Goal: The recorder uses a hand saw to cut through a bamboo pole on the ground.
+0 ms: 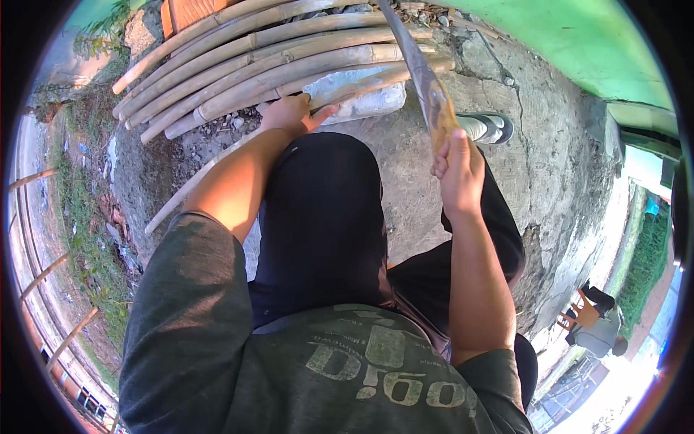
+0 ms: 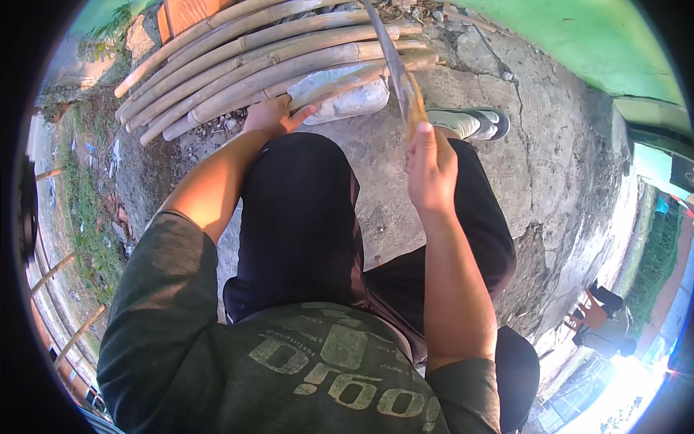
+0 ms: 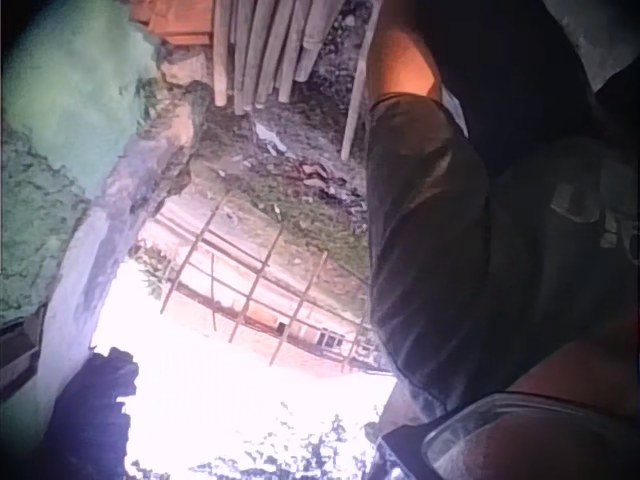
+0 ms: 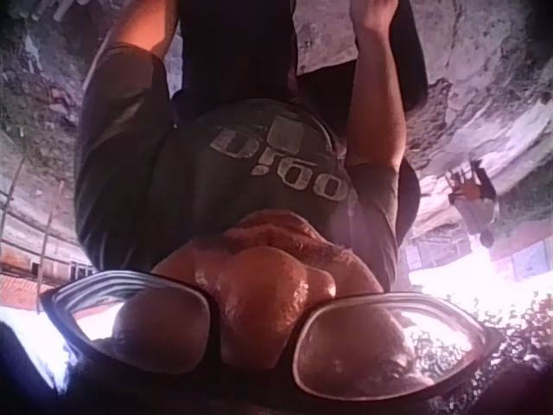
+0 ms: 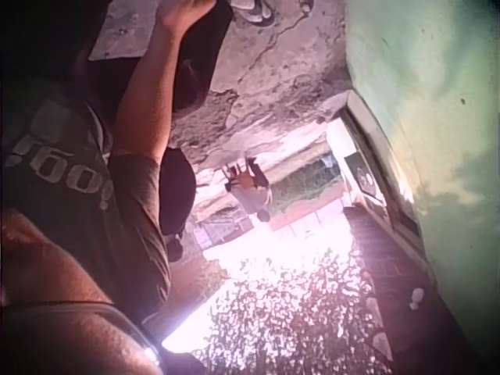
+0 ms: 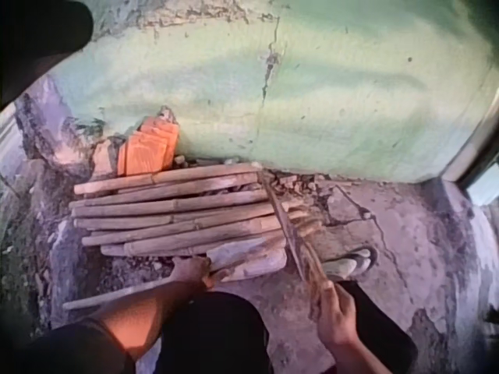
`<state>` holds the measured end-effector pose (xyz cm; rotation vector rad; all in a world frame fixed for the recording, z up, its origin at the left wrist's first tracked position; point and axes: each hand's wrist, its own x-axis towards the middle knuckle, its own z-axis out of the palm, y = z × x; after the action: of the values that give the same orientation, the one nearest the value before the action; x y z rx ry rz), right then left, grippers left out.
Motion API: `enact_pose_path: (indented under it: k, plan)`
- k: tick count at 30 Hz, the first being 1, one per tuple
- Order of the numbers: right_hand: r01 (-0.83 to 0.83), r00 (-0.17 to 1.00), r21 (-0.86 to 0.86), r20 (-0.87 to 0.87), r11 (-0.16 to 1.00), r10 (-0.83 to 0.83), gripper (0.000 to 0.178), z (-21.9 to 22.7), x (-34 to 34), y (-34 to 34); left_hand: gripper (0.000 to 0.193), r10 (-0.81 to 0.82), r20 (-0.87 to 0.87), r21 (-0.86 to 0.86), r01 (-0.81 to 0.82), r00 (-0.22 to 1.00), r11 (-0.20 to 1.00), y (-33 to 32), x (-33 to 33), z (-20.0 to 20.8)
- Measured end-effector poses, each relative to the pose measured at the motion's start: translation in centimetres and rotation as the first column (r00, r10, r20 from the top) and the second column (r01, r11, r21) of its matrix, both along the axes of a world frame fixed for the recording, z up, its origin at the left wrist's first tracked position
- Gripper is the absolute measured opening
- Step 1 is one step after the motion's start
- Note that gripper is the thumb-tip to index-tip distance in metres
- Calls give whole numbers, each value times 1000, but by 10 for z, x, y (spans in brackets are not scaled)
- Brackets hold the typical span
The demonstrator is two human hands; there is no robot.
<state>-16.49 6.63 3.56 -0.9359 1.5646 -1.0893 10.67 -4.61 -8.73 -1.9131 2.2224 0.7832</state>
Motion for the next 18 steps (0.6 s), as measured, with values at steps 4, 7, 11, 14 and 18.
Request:
enact_pose_path:
  k: [4,7,11,14,18]
  plan:
    - [24,999,-5,38,1000,-24,46,2,11,6,87,-1,-22,13,1,1000,1000,5,1,6]
    - [54,999,-73,8,996,-53,53,-9,8,7,84,7,-43,-3,-7,999,1000,6,0,11]
    - [26,1000,-34,18,999,-25,53,-5,2,10,81,15,-57,10,-15,998,1000,8,-1,10]
    - [15,1000,-36,23,999,-14,54,0,3,14,80,16,-66,12,-15,998,1000,10,1,12]
    - [47,996,-22,81,999,-45,52,11,2,18,79,55,-73,12,-54,996,998,17,-4,20]
